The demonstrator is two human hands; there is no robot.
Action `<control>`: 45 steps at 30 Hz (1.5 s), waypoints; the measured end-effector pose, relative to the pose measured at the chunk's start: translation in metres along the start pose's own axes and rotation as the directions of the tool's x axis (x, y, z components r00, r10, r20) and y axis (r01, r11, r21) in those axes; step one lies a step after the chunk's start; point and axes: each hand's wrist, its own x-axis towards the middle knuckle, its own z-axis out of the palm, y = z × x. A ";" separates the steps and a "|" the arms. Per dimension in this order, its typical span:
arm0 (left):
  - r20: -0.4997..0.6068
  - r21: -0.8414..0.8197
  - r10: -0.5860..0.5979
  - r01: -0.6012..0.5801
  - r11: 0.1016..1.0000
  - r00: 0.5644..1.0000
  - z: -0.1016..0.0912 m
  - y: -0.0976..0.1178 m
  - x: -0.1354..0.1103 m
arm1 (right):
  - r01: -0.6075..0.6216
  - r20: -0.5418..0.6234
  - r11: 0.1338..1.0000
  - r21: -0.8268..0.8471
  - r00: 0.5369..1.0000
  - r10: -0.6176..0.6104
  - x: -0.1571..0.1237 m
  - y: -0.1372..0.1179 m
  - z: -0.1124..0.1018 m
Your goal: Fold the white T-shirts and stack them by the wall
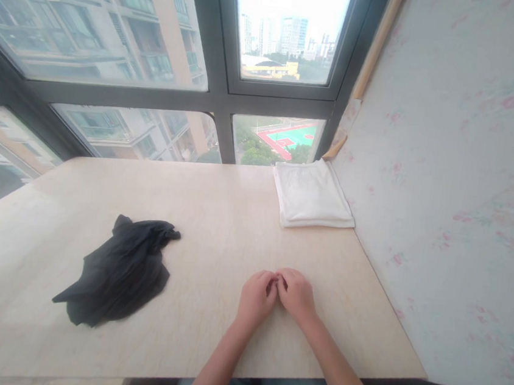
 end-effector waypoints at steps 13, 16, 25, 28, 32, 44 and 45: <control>-0.025 0.000 0.021 -0.021 1.000 0.999 0.002 -0.001 -0.001 | 0.058 -0.076 0.998 -0.025 0.995 -0.059 -0.002 0.004 0.005; -0.029 -0.001 0.021 -0.021 1.000 0.999 0.003 0.000 -0.003 | 0.061 -0.079 0.998 -0.031 0.995 -0.064 -0.003 0.004 0.005; -0.163 0.037 -0.097 0.104 0.994 0.982 -0.026 -0.019 0.008 | 0.080 -0.111 0.997 0.023 0.991 -0.077 -0.006 0.008 0.006; -0.308 0.153 -0.153 0.208 0.966 0.939 -0.076 -0.043 0.012 | 0.069 -0.122 0.997 0.044 0.991 -0.063 -0.006 0.007 0.007; -0.452 0.540 -0.138 0.394 0.744 0.881 -0.167 -0.081 -0.001 | 0.066 -0.126 0.997 0.051 0.990 -0.059 -0.005 0.007 0.007; -0.428 0.720 -0.337 0.542 0.434 0.839 -0.237 -0.139 -0.056 | 0.052 -0.108 0.997 0.050 0.993 -0.047 -0.004 0.005 0.006; -0.407 0.733 -0.283 0.495 0.467 0.869 -0.225 -0.133 -0.054 | 0.054 -0.109 0.997 0.046 0.993 -0.049 -0.004 0.005 0.006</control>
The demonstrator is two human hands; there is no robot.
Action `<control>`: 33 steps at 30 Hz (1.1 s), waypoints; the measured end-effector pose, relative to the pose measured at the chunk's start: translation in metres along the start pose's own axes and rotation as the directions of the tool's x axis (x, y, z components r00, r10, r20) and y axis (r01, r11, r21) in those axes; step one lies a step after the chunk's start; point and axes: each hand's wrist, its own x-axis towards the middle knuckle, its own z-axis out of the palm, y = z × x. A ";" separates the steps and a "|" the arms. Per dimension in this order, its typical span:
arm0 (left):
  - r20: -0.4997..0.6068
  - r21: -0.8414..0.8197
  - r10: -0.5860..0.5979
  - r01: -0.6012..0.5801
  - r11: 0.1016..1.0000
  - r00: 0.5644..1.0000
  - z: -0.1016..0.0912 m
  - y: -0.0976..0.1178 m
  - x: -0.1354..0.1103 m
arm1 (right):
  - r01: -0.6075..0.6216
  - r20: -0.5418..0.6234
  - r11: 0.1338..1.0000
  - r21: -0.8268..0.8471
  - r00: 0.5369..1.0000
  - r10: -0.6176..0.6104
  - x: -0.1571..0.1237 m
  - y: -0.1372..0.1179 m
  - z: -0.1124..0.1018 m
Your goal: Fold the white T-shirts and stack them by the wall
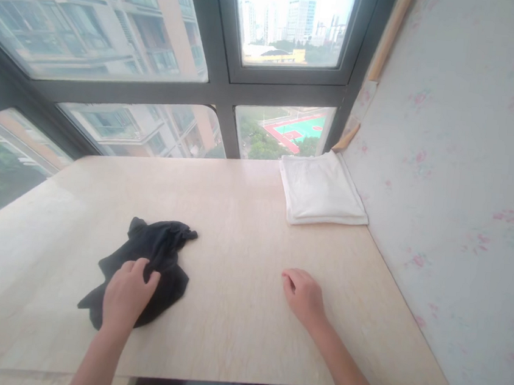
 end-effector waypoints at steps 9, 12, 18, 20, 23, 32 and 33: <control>-0.128 -0.400 0.378 -0.397 0.826 0.917 -0.008 0.153 -0.063 | -0.032 -0.038 0.997 0.077 0.999 0.035 0.001 -0.001 -0.005; -0.110 -0.506 0.456 -0.445 0.739 0.883 -0.015 0.197 -0.080 | -0.085 -0.058 0.978 0.188 0.993 0.098 0.001 0.000 -0.010; -0.096 -0.717 0.440 -0.369 0.592 0.893 -0.019 0.225 -0.093 | -0.055 -0.061 0.989 0.138 0.996 0.064 0.001 0.001 -0.011; -0.089 -0.815 0.414 -0.305 0.492 0.906 -0.020 0.221 -0.092 | -0.050 -0.061 0.992 0.117 0.996 0.058 0.000 0.002 -0.009; -0.018 -0.947 0.347 -0.128 0.295 0.938 -0.017 0.211 -0.087 | -0.086 -0.091 0.988 0.125 0.991 0.097 0.000 0.002 -0.009; 0.464 -0.858 -0.087 0.423 -0.291 0.881 -0.001 0.180 -0.071 | -0.089 -0.156 0.981 0.172 0.981 0.116 0.003 0.003 -0.014; 0.476 -0.846 -0.079 0.432 -0.311 0.876 -0.003 0.178 -0.070 | -0.083 -0.146 0.982 0.168 0.983 0.108 0.003 0.003 -0.014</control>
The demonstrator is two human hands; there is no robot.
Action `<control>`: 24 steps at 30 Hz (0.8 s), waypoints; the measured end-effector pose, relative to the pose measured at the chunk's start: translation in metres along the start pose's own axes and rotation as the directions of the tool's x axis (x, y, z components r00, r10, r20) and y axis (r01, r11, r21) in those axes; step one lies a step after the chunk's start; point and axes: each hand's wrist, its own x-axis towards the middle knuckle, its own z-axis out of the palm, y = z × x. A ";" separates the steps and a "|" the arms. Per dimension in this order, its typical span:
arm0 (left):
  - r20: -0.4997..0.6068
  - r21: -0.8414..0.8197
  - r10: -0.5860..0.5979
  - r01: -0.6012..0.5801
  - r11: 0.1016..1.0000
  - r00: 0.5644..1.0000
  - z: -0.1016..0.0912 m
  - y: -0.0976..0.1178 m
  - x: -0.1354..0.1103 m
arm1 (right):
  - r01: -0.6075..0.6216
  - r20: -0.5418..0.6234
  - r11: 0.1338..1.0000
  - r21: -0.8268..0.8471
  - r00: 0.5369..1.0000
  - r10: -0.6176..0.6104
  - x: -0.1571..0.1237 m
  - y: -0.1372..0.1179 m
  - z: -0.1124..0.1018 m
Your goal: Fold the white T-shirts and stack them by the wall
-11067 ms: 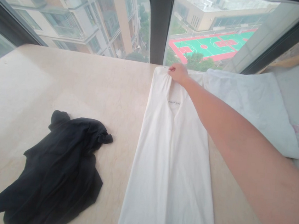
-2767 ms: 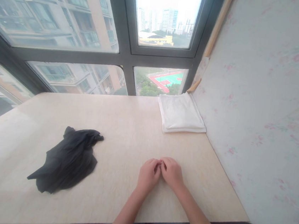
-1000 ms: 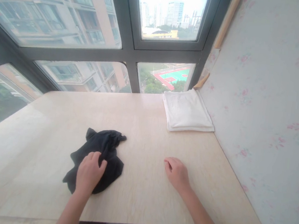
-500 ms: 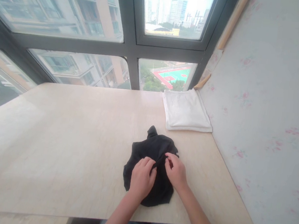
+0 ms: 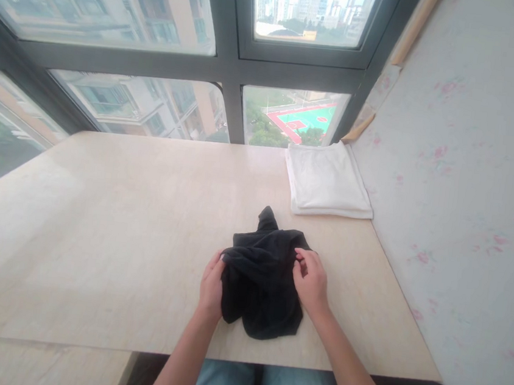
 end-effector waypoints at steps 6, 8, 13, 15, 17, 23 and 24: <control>0.032 0.049 0.016 -0.018 0.999 0.999 0.004 0.007 -0.002 | 0.020 0.102 0.996 -0.084 0.995 -0.011 -0.002 -0.001 0.000; 0.109 0.083 0.031 -0.040 0.996 0.994 0.007 0.008 -0.003 | 0.031 0.124 0.994 -0.107 0.992 -0.017 -0.002 -0.001 0.000; 0.168 0.107 0.060 -0.078 0.991 0.984 0.012 0.010 -0.008 | 0.050 0.123 0.990 -0.130 0.992 -0.033 -0.001 0.000 0.000; 0.163 0.106 0.072 -0.090 0.990 0.984 0.011 0.010 -0.008 | 0.054 0.120 0.990 -0.130 0.992 -0.038 -0.001 0.000 0.000; 0.158 0.095 0.076 -0.092 0.991 0.984 0.008 0.008 -0.008 | 0.055 0.119 0.990 -0.128 0.992 -0.040 -0.001 0.000 0.000; 0.157 0.055 0.074 -0.083 0.995 0.985 0.001 0.004 -0.004 | 0.040 0.119 0.992 -0.122 0.993 -0.025 -0.001 -0.001 0.000; 0.158 0.051 0.073 -0.082 0.995 0.985 0.000 0.004 -0.004 | 0.042 0.123 0.992 -0.122 0.992 -0.027 -0.001 -0.001 0.000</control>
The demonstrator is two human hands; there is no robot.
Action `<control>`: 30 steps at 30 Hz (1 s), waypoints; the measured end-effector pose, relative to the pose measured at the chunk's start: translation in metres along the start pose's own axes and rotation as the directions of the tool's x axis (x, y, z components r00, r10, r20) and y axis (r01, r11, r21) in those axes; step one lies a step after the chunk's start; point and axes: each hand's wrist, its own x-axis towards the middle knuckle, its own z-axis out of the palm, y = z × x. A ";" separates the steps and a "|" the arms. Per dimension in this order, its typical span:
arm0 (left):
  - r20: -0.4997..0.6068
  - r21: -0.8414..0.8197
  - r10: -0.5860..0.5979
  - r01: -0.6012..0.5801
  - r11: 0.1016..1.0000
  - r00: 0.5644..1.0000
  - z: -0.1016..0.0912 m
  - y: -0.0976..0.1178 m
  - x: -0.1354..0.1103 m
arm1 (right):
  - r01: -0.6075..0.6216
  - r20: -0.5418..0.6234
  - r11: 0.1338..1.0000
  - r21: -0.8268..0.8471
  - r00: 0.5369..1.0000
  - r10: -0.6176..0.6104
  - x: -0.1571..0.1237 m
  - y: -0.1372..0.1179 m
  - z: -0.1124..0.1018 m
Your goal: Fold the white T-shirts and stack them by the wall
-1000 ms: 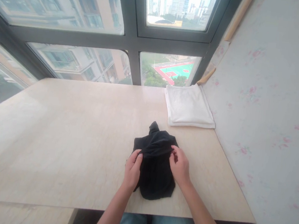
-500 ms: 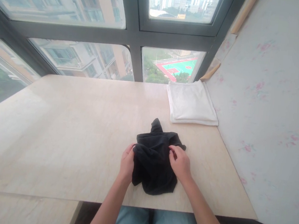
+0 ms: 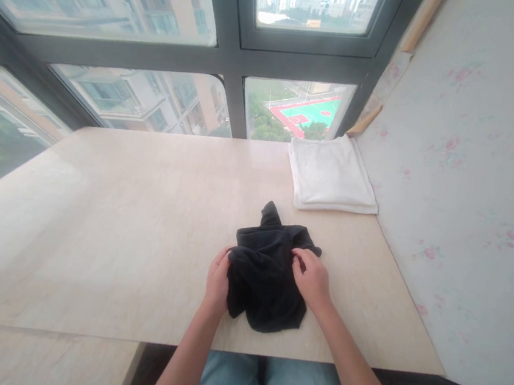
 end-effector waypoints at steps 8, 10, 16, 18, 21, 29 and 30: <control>-0.020 -0.019 -0.007 0.007 1.000 1.000 -0.001 -0.003 0.000 | 0.024 -0.124 0.996 0.090 0.992 -0.013 0.000 0.001 -0.001; -0.024 -0.019 -0.008 0.008 1.000 1.000 -0.001 -0.003 0.000 | -0.025 -0.279 0.989 0.146 0.958 0.066 -0.001 0.003 -0.003; -0.025 -0.030 -0.013 0.012 0.999 1.000 -0.001 -0.002 0.000 | -0.202 -0.410 0.978 0.061 0.888 0.209 0.001 0.008 0.000; -0.020 -0.036 -0.014 0.014 0.999 1.000 0.000 -0.002 0.000 | -0.190 -0.374 0.982 -0.025 0.912 0.167 0.003 0.007 0.002; -0.023 -0.041 -0.015 0.014 0.999 1.000 0.000 -0.002 0.000 | -0.200 -0.375 0.978 -0.062 0.913 0.163 0.005 0.007 0.005; -0.037 -0.059 -0.017 0.015 0.998 0.999 0.001 -0.003 -0.001 | -0.174 -0.249 0.985 -0.007 0.954 0.166 0.005 0.008 -0.001; -0.047 -0.064 -0.018 0.015 0.998 0.999 0.002 -0.004 -0.002 | -0.168 -0.273 0.985 0.051 0.946 0.175 0.004 0.008 -0.003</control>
